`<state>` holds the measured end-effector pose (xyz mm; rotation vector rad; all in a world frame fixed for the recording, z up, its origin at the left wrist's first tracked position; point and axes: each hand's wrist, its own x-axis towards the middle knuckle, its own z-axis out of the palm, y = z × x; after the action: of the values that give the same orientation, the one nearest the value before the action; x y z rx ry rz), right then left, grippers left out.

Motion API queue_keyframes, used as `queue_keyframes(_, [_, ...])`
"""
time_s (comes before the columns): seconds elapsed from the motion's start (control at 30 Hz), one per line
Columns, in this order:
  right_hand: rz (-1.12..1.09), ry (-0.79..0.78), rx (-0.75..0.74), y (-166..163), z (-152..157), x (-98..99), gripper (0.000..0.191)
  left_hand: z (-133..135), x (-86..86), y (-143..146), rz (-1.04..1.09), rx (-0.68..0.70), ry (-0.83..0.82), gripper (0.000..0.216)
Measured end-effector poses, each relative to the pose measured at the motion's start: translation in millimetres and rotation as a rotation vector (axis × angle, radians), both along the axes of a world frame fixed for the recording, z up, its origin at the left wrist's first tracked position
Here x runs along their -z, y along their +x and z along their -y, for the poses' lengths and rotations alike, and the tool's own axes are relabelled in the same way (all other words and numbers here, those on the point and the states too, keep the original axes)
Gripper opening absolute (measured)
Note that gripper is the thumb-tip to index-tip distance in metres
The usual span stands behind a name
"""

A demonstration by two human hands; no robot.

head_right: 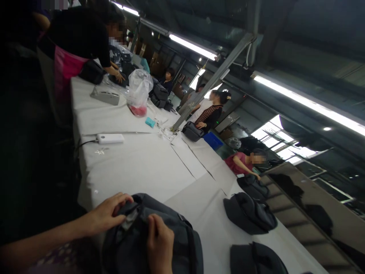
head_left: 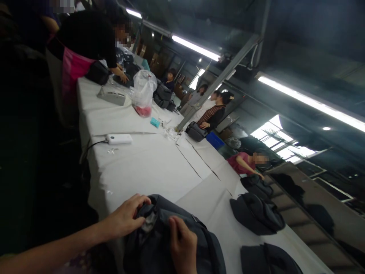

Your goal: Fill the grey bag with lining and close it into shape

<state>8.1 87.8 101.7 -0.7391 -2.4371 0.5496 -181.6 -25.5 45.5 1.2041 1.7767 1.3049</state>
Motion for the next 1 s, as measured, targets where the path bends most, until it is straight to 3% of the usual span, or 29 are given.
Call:
queue_keyframes(0.13, [-0.282, -0.168, 0.3, 13.1, -6.0, -9.4, 0.041, 6.0, -21.0, 1.5, 0.045, -0.005, 0.049, 0.034])
queue_keyframes(0.27, [-0.407, -0.298, 0.474, 21.7, -11.6, -3.8, 0.049, 9.1, -32.2, 1.7, 0.07, 0.008, 0.076, 0.032])
queue_keyframes(0.37, [-0.419, -0.331, 0.508, 23.6, -14.1, 1.1, 0.052, 10.3, -29.8, 0.5, 0.062, 0.007, 0.067, 0.029])
queue_keyframes(0.5, [-0.359, -0.329, 0.425, 5.1, -8.2, 0.4, 0.046, 9.2, -23.2, 7.0, 0.099, -0.039, 0.017, 0.027])
queue_keyframes(0.67, [-0.119, -0.136, 0.218, -40.7, 1.1, 12.1, 0.035, 0.4, -17.8, 16.5, 0.046, 0.082, 0.173, 0.025])
queue_keyframes(0.73, [-0.045, -0.086, 0.181, -46.1, -1.9, 12.8, 0.037, 0.7, -14.3, 10.8, 0.053, 0.073, 0.149, 0.024])
queue_keyframes(0.8, [-0.06, -0.004, 0.231, -35.5, -4.2, 7.3, 0.04, 8.4, -10.8, 3.0, 0.069, -0.032, 0.087, 0.024])
queue_keyframes(0.9, [-0.108, 0.268, 0.258, 2.4, 7.9, -4.3, 0.044, 33.2, -7.0, 2.7, -0.047, -0.162, 0.058, 0.027])
queue_keyframes(1.0, [0.05, 0.516, 0.104, 37.8, 41.0, -7.6, 0.047, 59.6, 0.1, 25.2, -0.21, -0.067, 0.141, 0.029])
